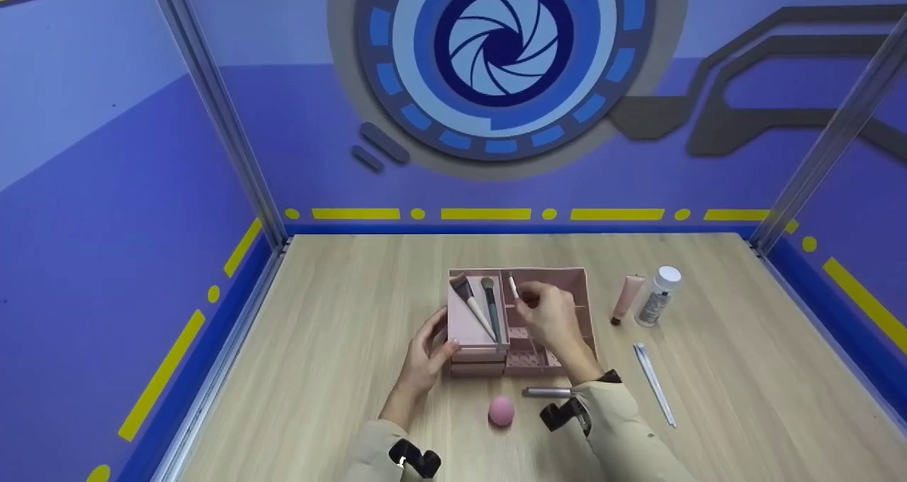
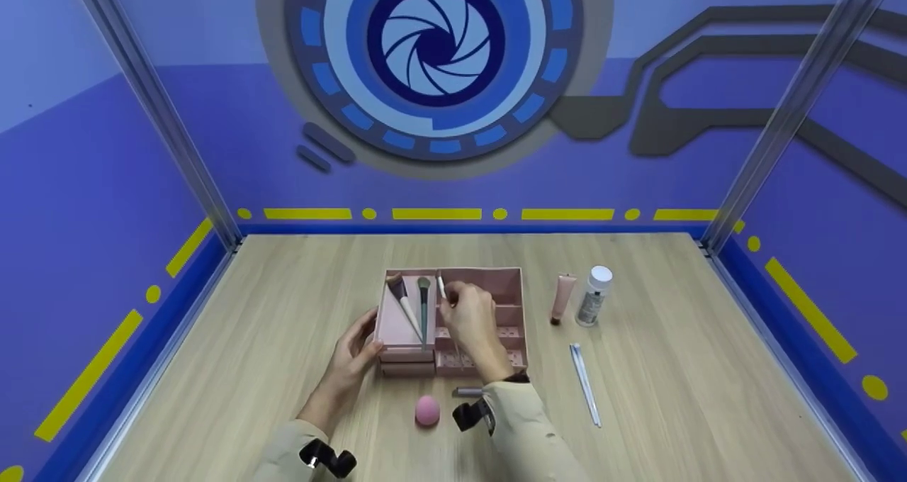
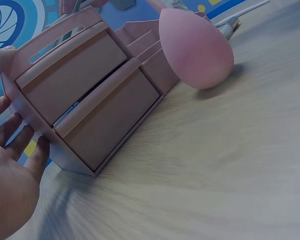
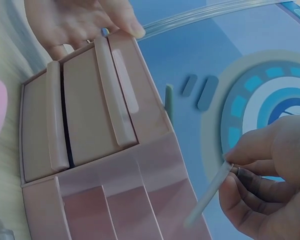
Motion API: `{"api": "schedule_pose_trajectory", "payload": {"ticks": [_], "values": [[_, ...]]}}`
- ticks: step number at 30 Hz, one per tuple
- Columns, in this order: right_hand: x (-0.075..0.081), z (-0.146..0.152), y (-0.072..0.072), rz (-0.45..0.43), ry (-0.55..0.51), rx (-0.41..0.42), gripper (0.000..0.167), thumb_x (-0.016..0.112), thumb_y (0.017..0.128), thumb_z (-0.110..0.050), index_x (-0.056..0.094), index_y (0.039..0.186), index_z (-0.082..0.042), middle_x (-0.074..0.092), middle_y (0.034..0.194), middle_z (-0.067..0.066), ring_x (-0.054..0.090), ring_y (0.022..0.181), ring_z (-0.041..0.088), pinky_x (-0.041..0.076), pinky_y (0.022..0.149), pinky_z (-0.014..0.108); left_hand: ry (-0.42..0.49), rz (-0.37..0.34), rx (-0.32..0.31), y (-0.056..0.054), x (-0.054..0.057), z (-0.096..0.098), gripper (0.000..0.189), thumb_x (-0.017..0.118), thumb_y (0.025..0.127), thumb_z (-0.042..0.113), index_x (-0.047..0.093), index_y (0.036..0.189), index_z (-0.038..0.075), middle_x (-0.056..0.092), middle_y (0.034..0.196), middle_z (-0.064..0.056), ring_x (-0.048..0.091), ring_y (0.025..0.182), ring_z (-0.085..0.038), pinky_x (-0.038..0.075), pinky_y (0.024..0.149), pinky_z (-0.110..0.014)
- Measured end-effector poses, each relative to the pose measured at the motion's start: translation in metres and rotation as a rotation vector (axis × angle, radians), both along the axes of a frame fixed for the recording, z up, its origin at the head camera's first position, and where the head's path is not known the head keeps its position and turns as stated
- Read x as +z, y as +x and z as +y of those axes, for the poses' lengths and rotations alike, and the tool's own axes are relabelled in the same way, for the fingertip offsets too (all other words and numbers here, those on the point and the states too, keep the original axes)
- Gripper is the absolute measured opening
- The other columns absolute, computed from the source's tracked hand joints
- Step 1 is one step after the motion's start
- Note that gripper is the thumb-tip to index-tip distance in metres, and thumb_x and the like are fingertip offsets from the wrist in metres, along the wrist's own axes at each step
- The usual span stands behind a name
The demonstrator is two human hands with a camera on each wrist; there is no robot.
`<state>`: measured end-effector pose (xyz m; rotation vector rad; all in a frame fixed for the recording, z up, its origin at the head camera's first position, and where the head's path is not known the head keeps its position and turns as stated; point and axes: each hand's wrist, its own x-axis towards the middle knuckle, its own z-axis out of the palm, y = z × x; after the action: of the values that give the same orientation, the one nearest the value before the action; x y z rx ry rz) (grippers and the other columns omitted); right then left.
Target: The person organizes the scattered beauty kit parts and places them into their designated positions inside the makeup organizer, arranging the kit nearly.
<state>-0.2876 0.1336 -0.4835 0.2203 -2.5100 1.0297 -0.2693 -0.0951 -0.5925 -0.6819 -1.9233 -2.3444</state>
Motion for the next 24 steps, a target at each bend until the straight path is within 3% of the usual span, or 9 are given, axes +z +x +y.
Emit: {"api": "schedule_pose_trajectory", "payload": {"ticks": [13, 24], "values": [[-0.001, -0.007, -0.001, -0.029, 0.001, -0.012, 0.014, 0.074, 0.08, -0.01, 0.075, 0.093, -0.006, 0.074, 0.083, 0.006, 0.07, 0.076, 0.022, 0.059, 0.072, 0.039, -0.015, 0.011, 0.005, 0.0, 0.001, 0.0, 0.063, 0.058, 0.095, 0.002, 0.025, 0.149, -0.008, 0.025, 0.154, -0.03, 0.02, 0.144, -0.045, 0.05, 0.1, -0.03], [-0.002, -0.011, 0.0, -0.029, 0.012, -0.012, 0.015, 0.074, 0.08, -0.01, 0.075, 0.094, -0.006, 0.074, 0.083, 0.006, 0.07, 0.076, 0.021, 0.058, 0.071, 0.04, 0.001, -0.053, 0.004, 0.001, 0.003, 0.0, 0.066, 0.06, 0.095, 0.007, 0.025, 0.151, -0.004, 0.024, 0.156, -0.025, 0.02, 0.146, -0.04, 0.05, 0.099, -0.027]]}}
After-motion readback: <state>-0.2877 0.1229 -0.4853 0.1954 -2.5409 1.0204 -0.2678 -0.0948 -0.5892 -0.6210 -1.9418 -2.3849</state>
